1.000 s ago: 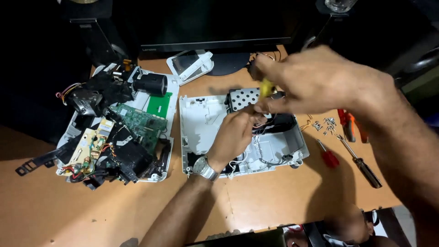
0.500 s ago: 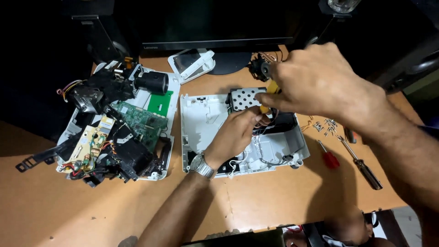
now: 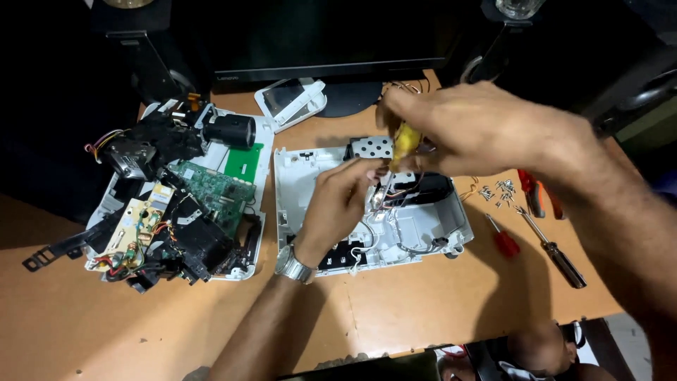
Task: Connecting internal wiring and using a screwdriver to assemble components of a disassembled electronic device on a repair bench.
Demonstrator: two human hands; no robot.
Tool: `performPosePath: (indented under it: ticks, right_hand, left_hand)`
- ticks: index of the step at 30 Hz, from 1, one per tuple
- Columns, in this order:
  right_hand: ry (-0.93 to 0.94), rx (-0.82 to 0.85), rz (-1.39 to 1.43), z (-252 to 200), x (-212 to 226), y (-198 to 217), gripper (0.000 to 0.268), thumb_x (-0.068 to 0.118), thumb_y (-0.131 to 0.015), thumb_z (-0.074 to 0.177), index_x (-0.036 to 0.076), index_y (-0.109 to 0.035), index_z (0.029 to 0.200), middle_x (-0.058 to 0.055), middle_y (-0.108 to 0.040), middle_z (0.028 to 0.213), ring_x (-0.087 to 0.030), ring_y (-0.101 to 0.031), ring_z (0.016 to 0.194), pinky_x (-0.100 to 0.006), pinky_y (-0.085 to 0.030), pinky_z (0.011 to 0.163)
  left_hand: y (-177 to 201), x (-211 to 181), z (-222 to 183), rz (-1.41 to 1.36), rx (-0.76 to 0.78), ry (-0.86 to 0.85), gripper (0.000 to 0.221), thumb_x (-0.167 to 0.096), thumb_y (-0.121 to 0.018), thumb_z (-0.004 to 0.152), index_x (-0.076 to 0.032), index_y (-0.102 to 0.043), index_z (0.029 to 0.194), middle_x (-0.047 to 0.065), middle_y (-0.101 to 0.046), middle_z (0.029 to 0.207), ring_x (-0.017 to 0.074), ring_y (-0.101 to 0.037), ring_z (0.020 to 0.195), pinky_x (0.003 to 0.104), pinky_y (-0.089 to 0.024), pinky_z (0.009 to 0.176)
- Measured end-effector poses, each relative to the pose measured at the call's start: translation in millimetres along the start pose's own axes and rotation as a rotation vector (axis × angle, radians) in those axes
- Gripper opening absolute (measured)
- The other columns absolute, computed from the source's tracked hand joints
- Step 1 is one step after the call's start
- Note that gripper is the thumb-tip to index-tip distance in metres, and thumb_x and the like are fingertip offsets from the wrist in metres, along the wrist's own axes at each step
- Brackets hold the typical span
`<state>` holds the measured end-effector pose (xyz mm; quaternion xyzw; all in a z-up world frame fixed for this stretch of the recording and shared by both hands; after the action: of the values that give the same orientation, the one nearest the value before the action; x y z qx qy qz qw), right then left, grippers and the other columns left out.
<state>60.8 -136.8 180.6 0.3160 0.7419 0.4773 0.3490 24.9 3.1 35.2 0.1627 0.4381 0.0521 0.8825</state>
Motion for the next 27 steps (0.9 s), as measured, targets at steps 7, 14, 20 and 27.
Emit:
performPosePath:
  ticks: [7, 14, 20, 27]
  right_hand:
    - [-0.121, -0.394, 0.036, 11.6, -5.9, -26.1, 0.052, 0.058, -0.068, 0.091, 0.009, -0.066, 0.107, -0.018, -0.072, 0.067, -0.045, -0.071, 0.072, -0.055, -0.052, 0.058]
    - [0.029, -0.658, 0.595, -22.3, -2.8, -50.1, 0.050, 0.034, -0.083, 0.090, 0.010, -0.048, 0.116, -0.002, -0.062, 0.088, -0.019, -0.061, 0.067, -0.036, -0.044, 0.056]
    - [-0.016, -1.108, 0.725, -54.9, -33.7, -87.2, 0.026, 0.023, -0.076, 0.098, 0.006, -0.058, 0.106, -0.006, -0.061, 0.089, -0.015, -0.058, 0.069, -0.027, -0.048, 0.058]
    - [-0.195, -1.372, 0.572, -125.7, -90.9, -101.5, 0.023, 0.007, -0.076, 0.114, -0.004, -0.055, 0.116, -0.011, -0.060, 0.092, -0.018, -0.055, 0.073, -0.031, -0.041, 0.063]
  left_hand:
    - [12.3, -2.8, -5.7, 0.017, -0.150, 0.110, 0.034, -0.023, -0.043, 0.108, -0.008, -0.070, 0.122, 0.004, -0.075, 0.104, 0.0201, -0.081, 0.086, 0.023, -0.051, 0.060]
    - [-1.0, -15.0, -5.6, 0.127, -0.103, 0.000, 0.034, -0.026, -0.040, 0.108, -0.007, -0.068, 0.114, 0.007, -0.075, 0.101, 0.0241, -0.072, 0.089, 0.035, -0.050, 0.077]
    - [-8.9, -19.1, -8.6, 0.073, -0.158, -0.026, 0.032, -0.022, -0.043, 0.110, -0.007, -0.069, 0.122, 0.007, -0.074, 0.105, 0.0218, -0.073, 0.098, 0.032, -0.054, 0.080]
    - [-14.5, -16.2, -12.7, 0.094, -0.161, -0.113, 0.025, -0.006, -0.047, 0.107, -0.004, -0.067, 0.122, 0.010, -0.071, 0.106, 0.0217, -0.068, 0.091, 0.031, -0.053, 0.078]
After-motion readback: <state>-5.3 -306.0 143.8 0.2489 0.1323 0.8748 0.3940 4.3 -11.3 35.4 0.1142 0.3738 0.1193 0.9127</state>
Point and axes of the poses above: each hand's wrist, its own z-axis towards the middle knuckle, its own y-axis out of the back of the hand, x = y × z, the point moved 4 cm from there along z, towards the middle knuckle
